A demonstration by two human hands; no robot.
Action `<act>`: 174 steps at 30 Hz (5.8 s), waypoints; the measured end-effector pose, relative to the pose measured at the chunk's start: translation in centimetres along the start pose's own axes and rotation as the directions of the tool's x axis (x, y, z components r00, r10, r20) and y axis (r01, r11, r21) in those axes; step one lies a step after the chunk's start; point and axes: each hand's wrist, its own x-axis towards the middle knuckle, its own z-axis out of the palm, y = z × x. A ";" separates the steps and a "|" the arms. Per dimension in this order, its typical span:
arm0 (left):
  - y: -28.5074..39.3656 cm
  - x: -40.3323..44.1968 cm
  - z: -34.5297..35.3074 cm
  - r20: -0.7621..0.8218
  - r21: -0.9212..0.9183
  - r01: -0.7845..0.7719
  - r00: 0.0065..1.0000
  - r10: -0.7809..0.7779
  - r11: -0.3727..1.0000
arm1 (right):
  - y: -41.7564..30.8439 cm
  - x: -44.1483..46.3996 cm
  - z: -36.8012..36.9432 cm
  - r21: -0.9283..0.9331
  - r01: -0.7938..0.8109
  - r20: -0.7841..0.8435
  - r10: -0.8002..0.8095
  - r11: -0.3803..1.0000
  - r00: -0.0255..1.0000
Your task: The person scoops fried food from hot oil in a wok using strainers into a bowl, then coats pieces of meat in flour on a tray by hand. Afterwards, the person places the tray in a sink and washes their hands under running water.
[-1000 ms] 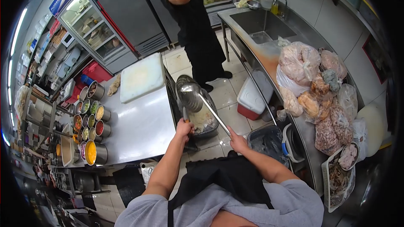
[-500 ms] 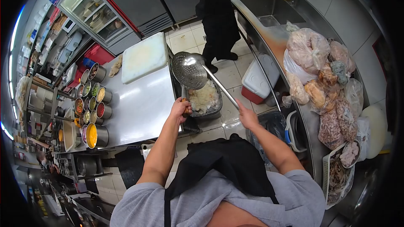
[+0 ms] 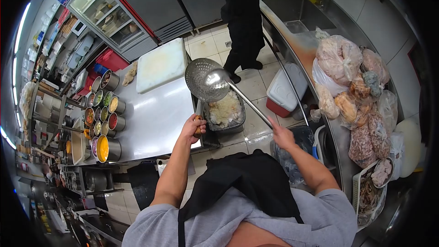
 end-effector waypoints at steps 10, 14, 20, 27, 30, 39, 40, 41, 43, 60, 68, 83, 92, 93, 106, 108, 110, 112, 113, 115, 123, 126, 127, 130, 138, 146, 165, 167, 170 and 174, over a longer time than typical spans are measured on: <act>1.4 -0.8 0.5 0.187 -0.006 -0.057 0.981 0.057 0.998 | -5.6 2.9 3.1 0.147 0.011 -0.010 -0.010 0.989 1.000; 3.3 -1.5 -0.5 0.187 0.092 -0.125 0.977 0.106 0.988 | -0.1 2.1 -1.0 -0.213 0.132 -0.041 -0.144 0.968 0.989; 4.8 -1.1 -3.5 0.086 0.252 -0.177 0.983 0.160 0.951 | 2.8 3.1 -10.1 -0.424 0.183 -0.112 -0.252 0.887 0.961; 3.6 -0.1 -1.7 -0.026 0.347 -0.141 0.987 0.160 0.927 | -1.8 3.5 -3.2 -0.196 0.083 -0.071 -0.099 0.977 0.993; 3.6 0.3 -0.7 -0.024 0.342 -0.134 0.988 0.152 0.930 | -2.9 3.6 2.1 -0.118 0.054 -0.087 -0.065 0.992 0.994; 3.0 0.1 -1.2 -0.210 0.412 -0.089 0.959 0.190 0.907 | 2.1 -2.9 0.0 -0.199 -0.166 0.021 0.174 0.966 0.985; 2.6 0.2 -1.1 -0.220 0.409 -0.082 0.958 0.186 0.909 | 1.9 -2.5 -0.2 -0.204 -0.168 0.016 0.174 0.964 0.985; 2.3 0.6 -1.1 -0.211 0.397 -0.083 0.961 0.179 0.914 | 1.3 -2.2 0.0 -0.179 -0.157 -0.014 0.157 0.971 0.988; 1.6 1.2 -1.0 -0.217 0.375 -0.070 0.963 0.161 0.924 | -0.2 -1.4 1.3 -0.158 -0.142 -0.026 0.139 0.977 0.990; 0.6 2.6 2.5 -0.259 0.416 -0.170 0.920 0.295 0.893 | 5.3 -4.6 1.0 -0.022 -0.313 0.147 0.313 0.950 0.938; -8.0 2.8 6.3 -0.322 0.916 0.094 0.751 0.576 0.390 | -7.3 2.3 3.7 0.871 -0.492 0.472 0.273 0.003 0.838; -16.3 -5.0 -1.1 -0.251 0.828 0.086 0.941 0.228 0.554 | -1.7 -11.4 5.9 0.857 -0.468 0.513 0.257 -0.216 0.819; -16.7 -20.0 -5.8 0.061 0.389 -0.304 0.951 0.305 0.870 | -7.4 -26.1 9.8 0.840 -0.390 0.531 0.422 -0.377 0.735; -15.9 -21.4 -5.7 0.077 0.322 -0.366 0.929 0.361 0.873 | -7.2 -26.7 9.9 0.837 -0.380 0.534 0.434 -0.395 0.726; -11.3 -37.7 -16.3 -0.038 -0.253 -0.329 0.943 0.330 0.910 | -8.5 -30.2 5.6 0.951 -0.306 0.283 0.283 0.038 0.916; -14.4 -38.8 -17.8 -0.222 -0.291 -0.337 0.934 0.280 0.895 | -6.9 -31.1 6.1 0.915 -0.376 0.308 0.347 0.148 0.886; -17.5 -40.2 -18.1 -0.390 -0.363 -0.361 0.896 0.212 0.859 | -4.3 -31.2 7.2 0.885 -0.464 0.417 0.376 0.038 0.827; -20.0 -41.6 -18.9 -0.476 -0.334 -0.359 0.862 0.174 0.871 | -2.1 -31.6 9.2 0.850 -0.525 0.508 0.342 -0.049 0.791; -21.3 -42.0 -19.6 -0.512 -0.401 -0.367 0.850 0.126 0.839 | -0.9 -32.2 10.1 0.815 -0.564 0.574 0.312 -0.132 0.757; -23.7 -42.4 -21.1 -0.529 -0.511 -0.371 0.847 0.057 0.775 | 0.4 -33.6 11.6 0.791 -0.601 0.604 0.298 -0.111 0.740; -28.3 -44.8 -22.1 -0.731 -0.522 -0.403 0.665 -0.151 0.752 | 1.9 -32.9 10.6 0.720 -0.691 0.680 0.263 -0.063 0.684; -29.9 -45.4 -23.0 -0.744 -0.548 -0.419 0.640 -0.192 0.724 | 1.9 -30.9 9.8 0.715 -0.698 0.687 0.208 -0.029 0.696; -30.3 -45.6 -23.1 -0.756 -0.542 -0.417 0.621 -0.206 0.730 | 1.8 -30.3 9.5 0.723 -0.691 0.684 0.172 -0.025 0.709; -31.4 -46.0 -23.2 -0.790 -0.518 -0.443 0.577 -0.210 0.732 | 0.3 -29.7 7.8 0.743 -0.669 0.660 0.142 0.019 0.738; -31.5 -47.9 -22.5 -0.760 -0.571 -0.465 0.611 -0.221 0.677 | 2.1 -25.7 8.1 0.739 -0.673 0.665 0.133 0.020 0.735; -30.4 -49.2 -22.0 -0.820 -0.494 -0.497 0.539 -0.192 0.714 | 2.4 -26.1 11.4 0.637 -0.744 0.771 0.142 -0.201 0.621; -27.3 -47.6 -21.7 -0.803 -0.482 -0.454 0.571 -0.171 0.749 | 2.5 -24.2 13.5 0.592 -0.778 0.806 0.142 -0.209 0.575; -27.7 -47.6 -22.5 -0.808 -0.468 -0.477 0.572 -0.142 0.744 | 2.4 -23.6 14.2 0.568 -0.791 0.823 0.137 -0.228 0.552; -27.3 -47.9 -21.2 -0.851 -0.394 -0.510 0.516 -0.095 0.765 | 1.5 -23.2 14.0 0.537 -0.815 0.843 0.142 -0.217 0.518; -29.1 -48.0 -22.2 -0.887 -0.394 -0.593 0.445 -0.123 0.702 | 1.3 -22.2 15.5 0.517 -0.851 0.855 0.103 -0.095 0.508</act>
